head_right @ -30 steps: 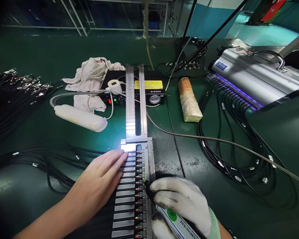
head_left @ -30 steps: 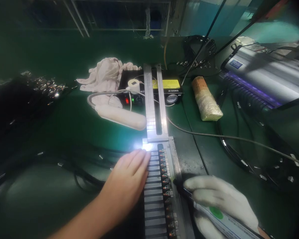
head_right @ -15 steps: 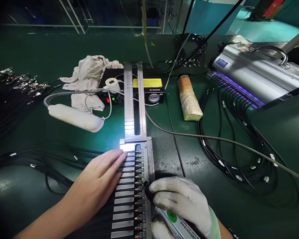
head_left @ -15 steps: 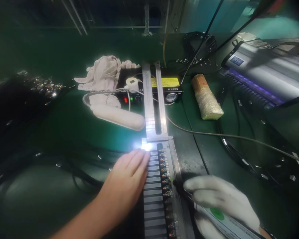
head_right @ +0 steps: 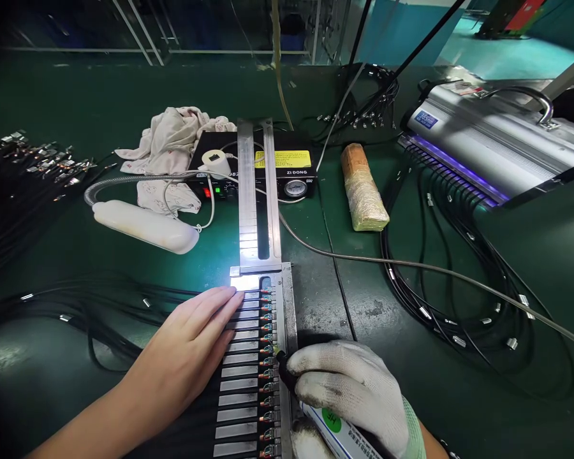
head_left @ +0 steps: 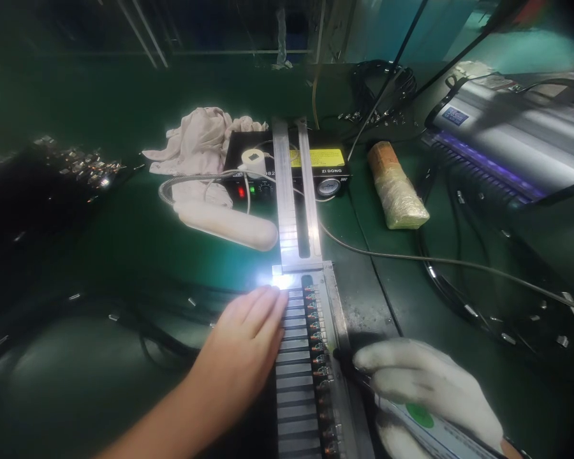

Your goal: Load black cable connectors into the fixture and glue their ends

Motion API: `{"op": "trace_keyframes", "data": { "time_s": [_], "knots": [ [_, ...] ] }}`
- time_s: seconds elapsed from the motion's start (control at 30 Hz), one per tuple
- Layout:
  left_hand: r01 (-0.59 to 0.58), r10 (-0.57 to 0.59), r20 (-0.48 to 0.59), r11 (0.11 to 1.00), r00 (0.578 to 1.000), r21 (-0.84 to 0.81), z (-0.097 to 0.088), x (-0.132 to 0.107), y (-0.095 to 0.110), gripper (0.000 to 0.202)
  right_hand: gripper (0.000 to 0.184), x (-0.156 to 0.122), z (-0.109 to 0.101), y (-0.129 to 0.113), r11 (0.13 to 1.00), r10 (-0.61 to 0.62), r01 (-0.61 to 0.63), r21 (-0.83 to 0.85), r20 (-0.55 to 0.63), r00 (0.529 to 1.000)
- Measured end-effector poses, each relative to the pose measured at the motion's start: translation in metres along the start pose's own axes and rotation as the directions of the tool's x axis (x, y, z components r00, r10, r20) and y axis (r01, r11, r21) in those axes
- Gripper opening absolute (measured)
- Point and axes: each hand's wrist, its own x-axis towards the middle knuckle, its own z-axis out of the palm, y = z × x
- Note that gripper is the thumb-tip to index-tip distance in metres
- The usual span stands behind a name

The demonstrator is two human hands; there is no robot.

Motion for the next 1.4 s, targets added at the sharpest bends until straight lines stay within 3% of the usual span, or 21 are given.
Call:
{"op": "trace_keyframes", "data": {
  "time_s": [0.07, 0.27, 0.43, 1.07, 1.27, 1.4],
  "knots": [
    [0.002, -0.002, -0.007, 1.000, 1.000, 0.004, 0.000, 0.000, 0.000, 0.033, 0.002, 0.004, -0.001, 0.003, 0.999, -0.009, 0.008, 0.039, 0.029, 1.000],
    [0.001, -0.001, 0.004, 1.000, 1.000, 0.001, -0.001, 0.000, 0.000, 0.033, 0.007, 0.002, 0.002, 0.013, 0.982, -0.166, 0.163, 0.092, 0.024, 0.986],
    [-0.004, 0.004, 0.006, 1.000, 1.000, 0.005, -0.001, 0.000, 0.000, 0.034, 0.014, 0.002, 0.003, 0.003, 0.999, 0.016, -0.016, 0.052, 0.006, 1.000],
    [0.008, -0.007, 0.023, 1.000, 1.000, -0.016, 0.000, 0.001, -0.001, 0.036, 0.019, -0.002, -0.003, 0.006, 0.995, -0.042, 0.038, 0.088, 0.040, 0.998],
    [0.005, -0.005, 0.015, 1.000, 1.000, -0.012, 0.001, 0.000, 0.001, 0.036, 0.009, -0.008, -0.004, -0.016, 0.995, 0.099, -0.099, 0.012, -0.056, 0.994],
    [0.004, -0.004, 0.009, 1.000, 1.000, -0.016, 0.001, 0.000, 0.000, 0.035, 0.011, -0.013, 0.000, -0.013, 0.999, 0.018, -0.017, 0.050, -0.016, 1.000]
  ]
}}
